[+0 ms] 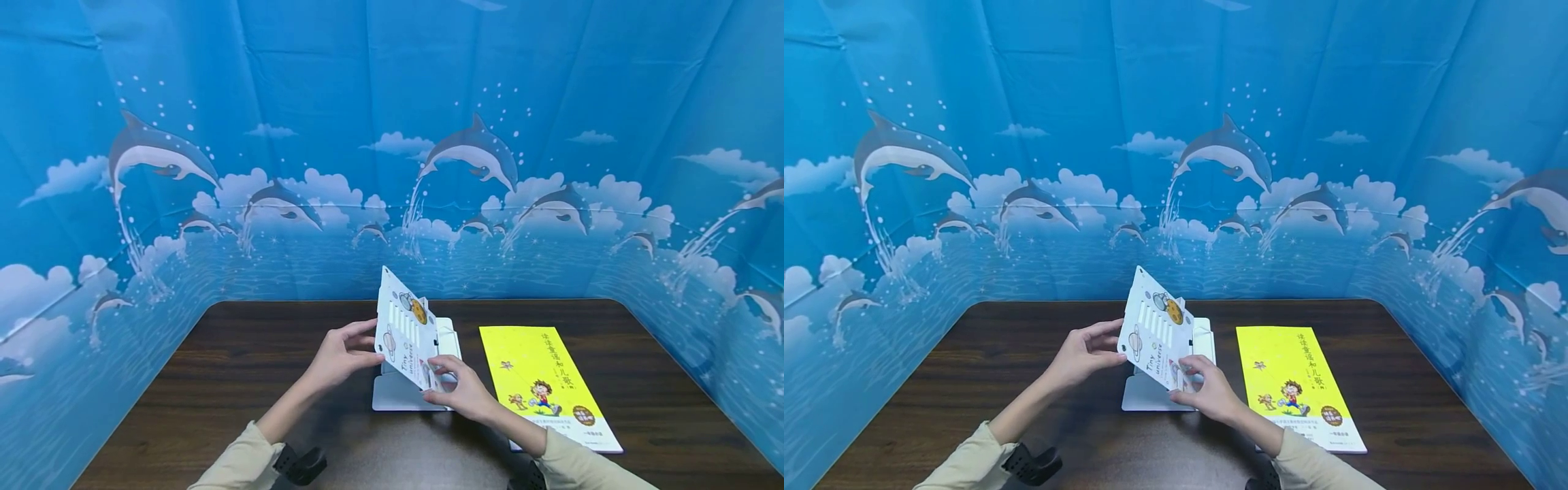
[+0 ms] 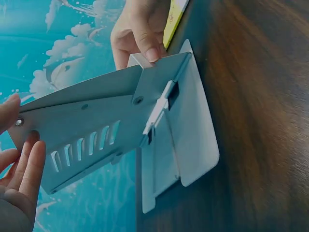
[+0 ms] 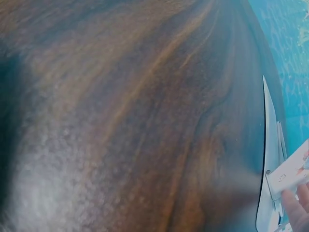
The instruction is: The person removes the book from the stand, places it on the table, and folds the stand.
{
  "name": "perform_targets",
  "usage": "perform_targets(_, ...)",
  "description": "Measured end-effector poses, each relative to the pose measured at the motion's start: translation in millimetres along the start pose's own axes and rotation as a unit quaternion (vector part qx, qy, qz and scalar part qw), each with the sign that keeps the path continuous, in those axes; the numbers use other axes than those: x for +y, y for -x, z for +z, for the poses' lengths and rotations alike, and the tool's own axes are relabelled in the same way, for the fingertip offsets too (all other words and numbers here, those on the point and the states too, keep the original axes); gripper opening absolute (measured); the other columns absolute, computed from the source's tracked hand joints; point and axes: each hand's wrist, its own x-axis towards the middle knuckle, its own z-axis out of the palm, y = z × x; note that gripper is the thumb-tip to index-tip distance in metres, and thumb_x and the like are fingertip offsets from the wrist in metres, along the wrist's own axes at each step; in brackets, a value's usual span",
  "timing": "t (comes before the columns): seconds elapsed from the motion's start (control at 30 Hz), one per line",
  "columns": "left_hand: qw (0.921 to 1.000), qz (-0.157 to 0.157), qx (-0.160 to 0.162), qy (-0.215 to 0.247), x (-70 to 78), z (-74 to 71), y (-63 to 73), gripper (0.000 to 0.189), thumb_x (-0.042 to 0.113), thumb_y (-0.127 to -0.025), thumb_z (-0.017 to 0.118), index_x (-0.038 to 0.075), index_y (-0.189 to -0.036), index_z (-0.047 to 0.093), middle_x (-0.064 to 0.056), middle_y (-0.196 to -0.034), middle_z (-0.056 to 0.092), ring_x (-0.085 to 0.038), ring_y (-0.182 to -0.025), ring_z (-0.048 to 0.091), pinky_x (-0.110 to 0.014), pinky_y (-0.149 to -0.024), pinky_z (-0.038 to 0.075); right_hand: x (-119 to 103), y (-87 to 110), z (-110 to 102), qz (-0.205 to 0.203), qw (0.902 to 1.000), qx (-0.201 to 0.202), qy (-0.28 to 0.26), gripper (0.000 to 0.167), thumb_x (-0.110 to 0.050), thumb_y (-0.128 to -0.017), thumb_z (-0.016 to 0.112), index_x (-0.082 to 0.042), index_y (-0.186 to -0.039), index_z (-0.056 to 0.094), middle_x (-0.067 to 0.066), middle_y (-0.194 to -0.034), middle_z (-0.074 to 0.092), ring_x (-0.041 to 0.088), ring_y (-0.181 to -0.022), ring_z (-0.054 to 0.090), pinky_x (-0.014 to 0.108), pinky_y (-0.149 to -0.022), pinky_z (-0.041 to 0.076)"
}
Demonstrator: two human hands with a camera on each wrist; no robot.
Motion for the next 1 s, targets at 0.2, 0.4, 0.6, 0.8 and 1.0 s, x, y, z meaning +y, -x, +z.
perform_targets(0.2, 0.9994, -0.029, 0.017, -0.006, -8.3, -8.8, 11.0, 0.058, -0.001, -0.075, 0.069, -0.007, -0.127, 0.046, -0.025, -0.104, 0.062, -0.030, -0.093, 0.062, -0.025, -0.072, 0.052, 1, -1.0, -1, -0.002, 0.9994, -0.022, -0.028, 0.053, -0.019, -0.073, 0.075, -0.002, -0.119, 0.055, 0.013, -0.119, 0.053, 0.028, -0.103, 0.052, 0.043, -0.087, 0.047)
perform_targets(0.4, 0.9975, -0.061, 0.031, -0.014, -16.0, -17.2, 20.8, 0.059, -0.003, -0.074, 0.069, -0.009, -0.127, 0.045, -0.024, -0.104, 0.062, -0.027, -0.090, 0.062, -0.023, -0.070, 0.050, 0, -1.7, 0, -0.015, 0.9996, -0.024, -0.001, 0.049, -0.014, -0.073, 0.075, 0.002, -0.115, 0.057, 0.015, -0.114, 0.056, 0.029, -0.098, 0.055, 0.042, -0.083, 0.049)
perform_targets(0.6, 0.9947, -0.087, 0.053, -0.012, -27.7, -23.8, 29.5, 0.057, -0.005, -0.072, 0.070, -0.012, -0.124, 0.047, -0.024, -0.105, 0.060, -0.024, -0.085, 0.063, -0.022, -0.069, 0.051, 2, -2.0, 1, -0.036, 0.9980, -0.032, 0.039, 0.044, -0.008, -0.072, 0.075, 0.004, -0.112, 0.059, 0.015, -0.110, 0.058, 0.026, -0.094, 0.057, 0.037, -0.080, 0.051)
perform_targets(0.8, 0.9906, -0.115, 0.071, -0.022, -40.8, -25.7, 35.3, 0.057, -0.003, -0.071, 0.072, -0.011, -0.122, 0.049, -0.020, -0.105, 0.060, -0.020, -0.082, 0.062, -0.023, -0.069, 0.052, 3, -2.7, -1, -0.060, 0.9941, -0.044, 0.079, 0.042, -0.002, -0.072, 0.073, 0.005, -0.111, 0.060, 0.015, -0.110, 0.059, 0.025, -0.093, 0.057, 0.041, -0.081, 0.050)
perform_targets(1.0, 0.9870, -0.134, 0.080, -0.037, -51.1, -26.4, 39.9, 0.056, -0.005, -0.070, 0.072, -0.013, -0.120, 0.050, -0.017, -0.101, 0.061, -0.021, -0.081, 0.063, -0.026, -0.069, 0.053, 5, -2.8, 0, -0.076, 0.9911, -0.047, 0.098, 0.041, -0.001, -0.071, 0.073, 0.005, -0.109, 0.060, 0.014, -0.108, 0.060, 0.023, -0.091, 0.059, 0.040, -0.081, 0.050)
